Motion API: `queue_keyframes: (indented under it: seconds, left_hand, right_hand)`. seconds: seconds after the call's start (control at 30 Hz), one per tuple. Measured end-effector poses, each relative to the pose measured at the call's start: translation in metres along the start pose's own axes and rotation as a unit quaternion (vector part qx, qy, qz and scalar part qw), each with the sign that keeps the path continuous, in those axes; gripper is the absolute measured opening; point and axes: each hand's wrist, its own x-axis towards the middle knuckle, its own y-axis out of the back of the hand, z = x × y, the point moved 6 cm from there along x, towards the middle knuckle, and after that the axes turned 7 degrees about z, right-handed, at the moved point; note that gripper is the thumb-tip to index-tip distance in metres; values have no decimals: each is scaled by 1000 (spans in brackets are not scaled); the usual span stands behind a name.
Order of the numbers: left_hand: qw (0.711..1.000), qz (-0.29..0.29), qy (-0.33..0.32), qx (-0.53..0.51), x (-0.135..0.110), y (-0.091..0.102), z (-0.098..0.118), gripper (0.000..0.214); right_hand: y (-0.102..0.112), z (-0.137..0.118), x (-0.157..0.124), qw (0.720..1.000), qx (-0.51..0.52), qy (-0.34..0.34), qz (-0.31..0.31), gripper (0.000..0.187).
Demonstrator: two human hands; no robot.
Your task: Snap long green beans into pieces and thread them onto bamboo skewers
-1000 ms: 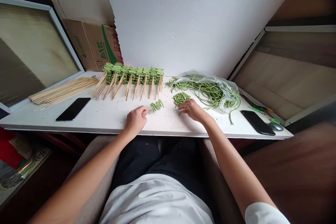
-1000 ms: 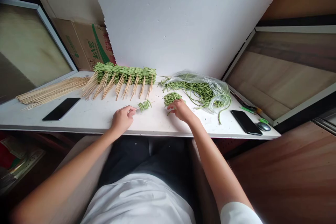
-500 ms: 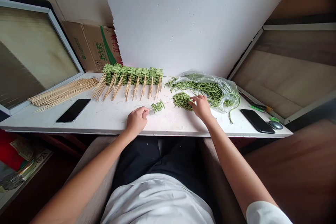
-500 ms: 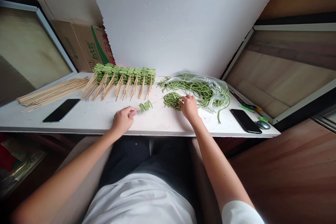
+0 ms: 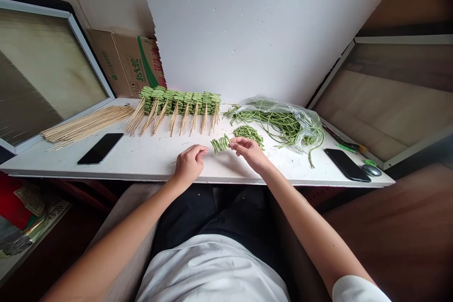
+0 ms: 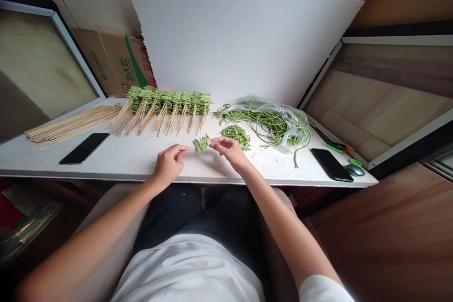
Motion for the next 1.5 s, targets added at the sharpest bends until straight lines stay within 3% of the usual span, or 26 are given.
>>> queue_keyframes:
  seconds: [0.33, 0.67, 1.5]
  left_hand:
    - [1000, 11, -6, 7, 0, 3, 0, 30]
    - [1000, -13, 17, 9, -1, 0, -9, 32]
    - [998, -26, 41, -25, 2, -3, -9, 22]
  right_hand:
    - [-4, 10, 0, 999, 33, -29, 25, 25]
    - [-7, 12, -5, 995, 40, -94, -11, 30]
    - [-1, 4, -4, 999, -40, -16, -10, 35]
